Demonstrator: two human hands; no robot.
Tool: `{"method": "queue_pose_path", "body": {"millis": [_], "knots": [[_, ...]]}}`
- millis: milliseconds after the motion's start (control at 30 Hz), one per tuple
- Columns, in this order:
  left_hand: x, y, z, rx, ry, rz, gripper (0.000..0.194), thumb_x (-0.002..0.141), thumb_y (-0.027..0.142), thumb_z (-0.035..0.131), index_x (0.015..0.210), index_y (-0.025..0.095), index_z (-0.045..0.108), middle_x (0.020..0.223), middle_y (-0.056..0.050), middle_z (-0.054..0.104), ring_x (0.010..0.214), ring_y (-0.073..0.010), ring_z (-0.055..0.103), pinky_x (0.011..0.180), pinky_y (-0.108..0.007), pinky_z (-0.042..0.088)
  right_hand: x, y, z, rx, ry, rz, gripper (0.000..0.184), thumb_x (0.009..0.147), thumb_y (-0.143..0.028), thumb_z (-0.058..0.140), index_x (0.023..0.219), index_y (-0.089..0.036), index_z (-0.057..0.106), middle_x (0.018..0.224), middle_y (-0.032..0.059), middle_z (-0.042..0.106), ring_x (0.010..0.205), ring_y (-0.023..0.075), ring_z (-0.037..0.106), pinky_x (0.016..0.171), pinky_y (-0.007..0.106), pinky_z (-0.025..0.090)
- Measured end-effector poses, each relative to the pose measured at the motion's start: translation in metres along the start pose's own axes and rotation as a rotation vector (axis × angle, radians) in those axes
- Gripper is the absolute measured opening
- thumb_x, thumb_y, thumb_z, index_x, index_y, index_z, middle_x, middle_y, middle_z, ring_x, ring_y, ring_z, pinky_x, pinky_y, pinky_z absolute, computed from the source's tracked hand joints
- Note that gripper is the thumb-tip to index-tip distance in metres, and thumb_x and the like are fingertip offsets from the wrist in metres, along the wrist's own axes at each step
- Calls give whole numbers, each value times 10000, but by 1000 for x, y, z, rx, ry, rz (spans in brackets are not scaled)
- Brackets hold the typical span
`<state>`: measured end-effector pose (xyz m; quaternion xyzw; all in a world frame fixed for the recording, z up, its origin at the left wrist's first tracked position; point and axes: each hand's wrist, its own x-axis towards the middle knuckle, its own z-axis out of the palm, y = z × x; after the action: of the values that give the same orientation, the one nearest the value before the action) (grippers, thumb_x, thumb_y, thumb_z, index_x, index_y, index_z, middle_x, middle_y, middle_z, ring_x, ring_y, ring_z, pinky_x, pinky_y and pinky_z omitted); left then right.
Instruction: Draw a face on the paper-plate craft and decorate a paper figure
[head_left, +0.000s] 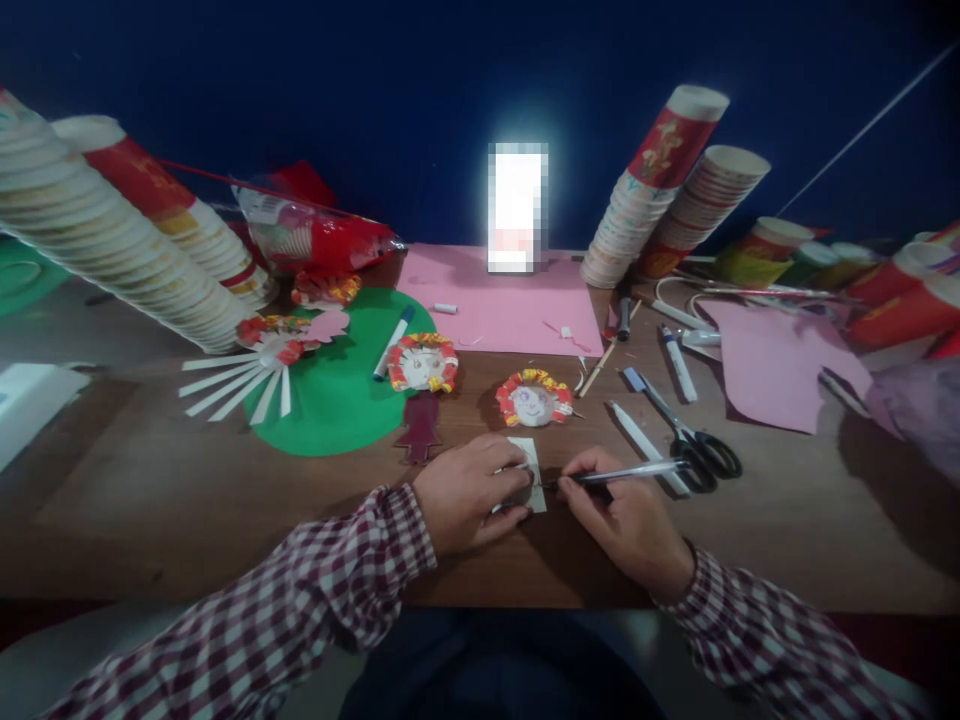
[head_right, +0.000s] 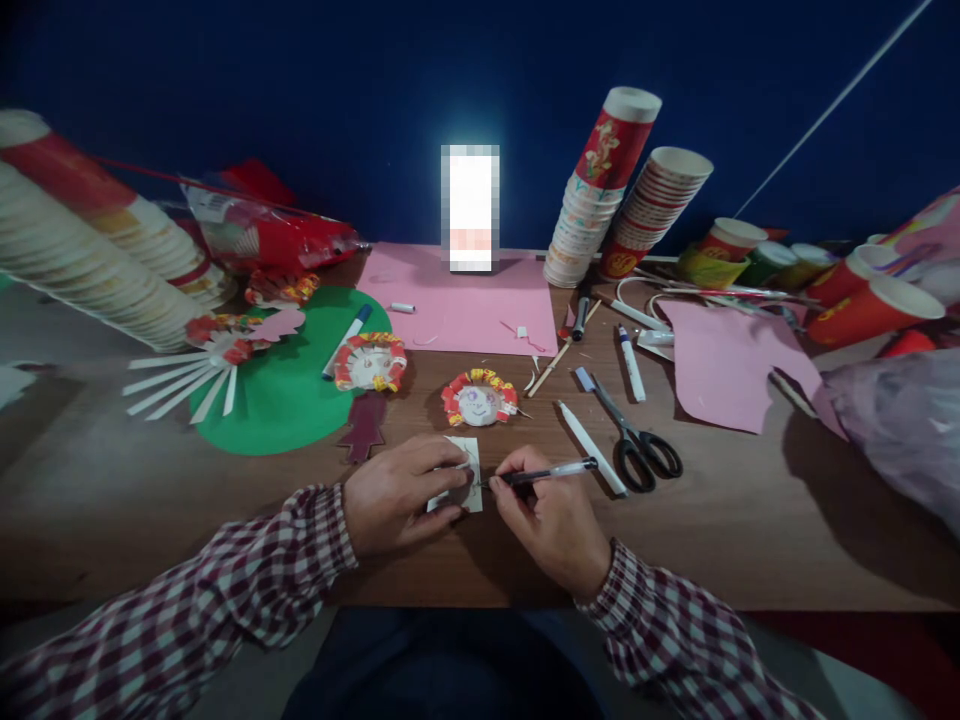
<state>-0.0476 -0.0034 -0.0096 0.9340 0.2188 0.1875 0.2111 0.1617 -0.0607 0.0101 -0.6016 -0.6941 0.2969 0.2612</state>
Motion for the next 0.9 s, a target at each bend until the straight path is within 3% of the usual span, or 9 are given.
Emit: {"method": "queue_pose_path", "body": {"millis": [900], "knots": [[1,0,-1,4,-22,0,213,840,295,514,995,156,556,1058,-96,551,1019,-232,491,912,-377,417,0,-1,0,2,-26,-11,145,883,-312,467,824,-199,538,666,4,622,597,142,582,566,250,430]]}}
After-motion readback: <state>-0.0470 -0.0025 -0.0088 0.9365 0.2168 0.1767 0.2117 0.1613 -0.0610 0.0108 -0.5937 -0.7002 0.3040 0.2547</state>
